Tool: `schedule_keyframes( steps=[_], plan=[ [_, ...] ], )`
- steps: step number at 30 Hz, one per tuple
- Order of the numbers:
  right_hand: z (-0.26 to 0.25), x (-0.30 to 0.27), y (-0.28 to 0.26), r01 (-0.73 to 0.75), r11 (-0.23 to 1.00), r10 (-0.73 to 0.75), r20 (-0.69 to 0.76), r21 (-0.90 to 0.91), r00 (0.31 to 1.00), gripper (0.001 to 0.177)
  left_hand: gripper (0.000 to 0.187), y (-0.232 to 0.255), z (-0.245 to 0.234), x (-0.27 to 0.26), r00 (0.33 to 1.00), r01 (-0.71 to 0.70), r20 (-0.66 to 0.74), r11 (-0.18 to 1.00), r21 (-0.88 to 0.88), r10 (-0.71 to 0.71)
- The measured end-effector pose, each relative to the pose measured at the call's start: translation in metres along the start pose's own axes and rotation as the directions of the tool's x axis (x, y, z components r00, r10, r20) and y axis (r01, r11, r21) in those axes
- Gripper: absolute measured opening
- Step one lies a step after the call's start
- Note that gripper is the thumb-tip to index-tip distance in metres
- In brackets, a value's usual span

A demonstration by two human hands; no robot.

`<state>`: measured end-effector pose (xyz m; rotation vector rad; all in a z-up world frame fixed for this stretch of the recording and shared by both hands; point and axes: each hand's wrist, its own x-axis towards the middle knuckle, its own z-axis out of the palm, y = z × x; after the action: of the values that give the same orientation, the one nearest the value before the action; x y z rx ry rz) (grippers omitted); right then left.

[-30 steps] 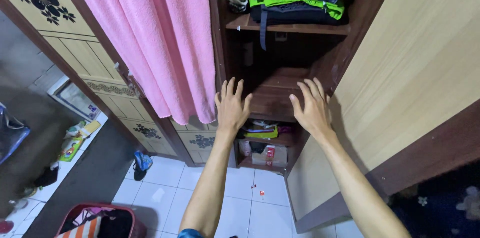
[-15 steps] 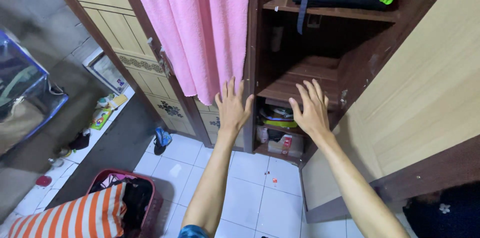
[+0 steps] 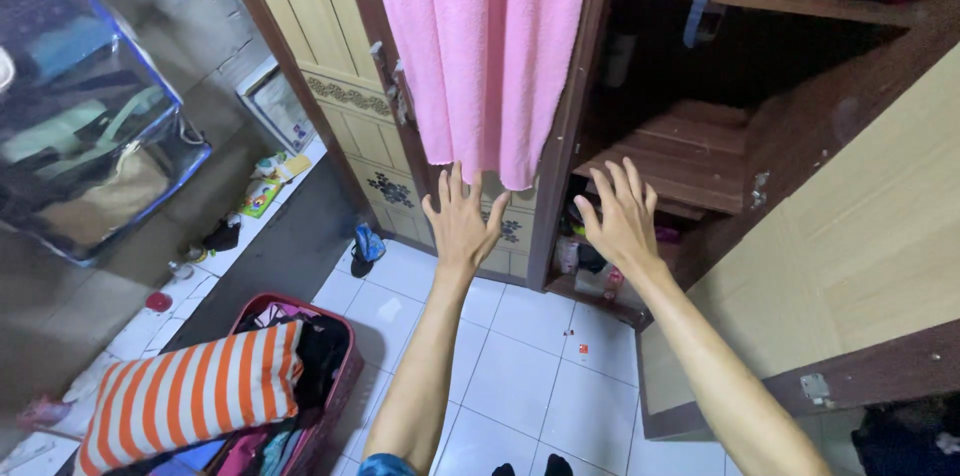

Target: The person folds and places several garments into a wooden closet. They handle a purple garment, a dark blue garment, a pair of jeans, and a light-colored shirt, stacking them on shelves inside the closet.

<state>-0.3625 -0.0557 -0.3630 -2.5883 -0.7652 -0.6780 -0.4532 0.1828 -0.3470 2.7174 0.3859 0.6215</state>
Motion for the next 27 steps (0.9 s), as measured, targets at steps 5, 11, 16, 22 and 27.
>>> schedule_keyframes(
  steps=[5,11,16,22,27],
  plan=[
    [0.01,-0.003,-0.032,0.054,0.998,-0.054,0.022,0.023,0.998,0.054,0.067,-0.02,-0.02,-0.022,0.999,0.035,-0.004,0.999,0.013,-0.035],
    [0.032,-0.003,-0.06,0.117,0.992,-0.119,0.047,0.05,0.992,0.05,0.066,-0.053,-0.021,-0.042,0.997,0.075,-0.014,0.995,0.062,-0.074],
    [0.043,-0.003,-0.086,0.138,0.985,-0.15,0.118,0.104,0.982,0.049,0.067,-0.071,-0.032,-0.057,0.989,0.146,0.007,0.987,0.067,-0.147],
    [0.077,0.0,-0.102,0.224,0.965,-0.241,0.12,0.139,0.963,0.053,0.063,-0.095,-0.027,-0.073,0.981,0.192,-0.054,0.977,0.091,-0.188],
    [0.099,0.007,-0.116,0.258,0.948,-0.287,0.144,0.187,0.947,0.051,0.062,-0.106,-0.027,-0.083,0.965,0.253,-0.109,0.958,0.134,-0.24]
  ],
)
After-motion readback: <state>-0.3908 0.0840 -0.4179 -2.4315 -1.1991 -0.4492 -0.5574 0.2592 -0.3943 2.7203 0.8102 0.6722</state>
